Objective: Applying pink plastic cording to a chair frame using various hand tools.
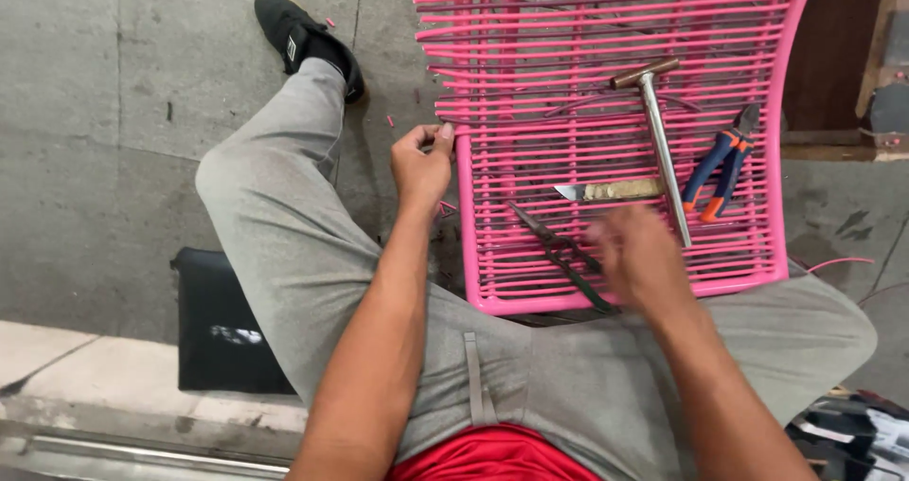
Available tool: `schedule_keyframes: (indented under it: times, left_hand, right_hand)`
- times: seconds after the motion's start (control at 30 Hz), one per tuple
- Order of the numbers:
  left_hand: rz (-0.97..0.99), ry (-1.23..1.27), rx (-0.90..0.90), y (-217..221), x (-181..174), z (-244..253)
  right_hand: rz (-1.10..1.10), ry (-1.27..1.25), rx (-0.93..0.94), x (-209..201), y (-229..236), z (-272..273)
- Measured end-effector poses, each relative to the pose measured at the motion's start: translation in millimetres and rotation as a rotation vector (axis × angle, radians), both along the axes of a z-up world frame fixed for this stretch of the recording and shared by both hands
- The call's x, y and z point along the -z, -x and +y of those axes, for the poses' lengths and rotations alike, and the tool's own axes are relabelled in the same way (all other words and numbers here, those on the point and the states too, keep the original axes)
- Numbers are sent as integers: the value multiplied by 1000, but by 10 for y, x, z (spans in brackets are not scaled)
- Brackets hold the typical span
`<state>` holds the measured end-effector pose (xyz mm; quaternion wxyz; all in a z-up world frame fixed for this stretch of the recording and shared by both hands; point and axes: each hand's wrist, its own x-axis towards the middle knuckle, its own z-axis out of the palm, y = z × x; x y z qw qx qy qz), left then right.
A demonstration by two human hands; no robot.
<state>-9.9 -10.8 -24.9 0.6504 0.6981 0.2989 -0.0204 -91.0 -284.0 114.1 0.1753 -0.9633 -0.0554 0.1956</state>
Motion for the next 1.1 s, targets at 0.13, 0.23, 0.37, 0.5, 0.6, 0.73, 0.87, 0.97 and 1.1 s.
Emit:
schedule_keyframes:
  times: [0.13, 0.23, 0.37, 0.5, 0.6, 0.73, 0.87, 0.97, 1.1]
  left_hand:
    - [24, -37, 5, 2, 7, -9]
    - [1, -53, 10, 8, 63, -20]
    - [-4, -133, 20, -3, -44, -14]
    - [-15, -173, 43, -8, -169, -15]
    - [-3, -217, 51, -33, -230, -30]
    - [71, -240, 87, -69, -303, 27]
    - [113, -252, 143, -101, -197, 53]
    - [103, -8, 131, -90, -12, 65]
    - [192, 138, 70, -94, -111, 42]
  right_hand:
    - [-317, -13, -21, 195, -201, -213]
    - [-356, -10, -54, 170, -226, -183]
    - [-312, -69, 1, 43, -151, 19]
    - [42, 51, -46, -189, 10, 365]
    - [-25, -12, -118, -67, 77, 252]
    - [519, -391, 430, -32, -33, 319]
    - [561, -724, 456, 147, -133, 703]
    - [683, -670, 536, 297, -214, 989]
    - [737, -770, 601, 201, -419, 1304]
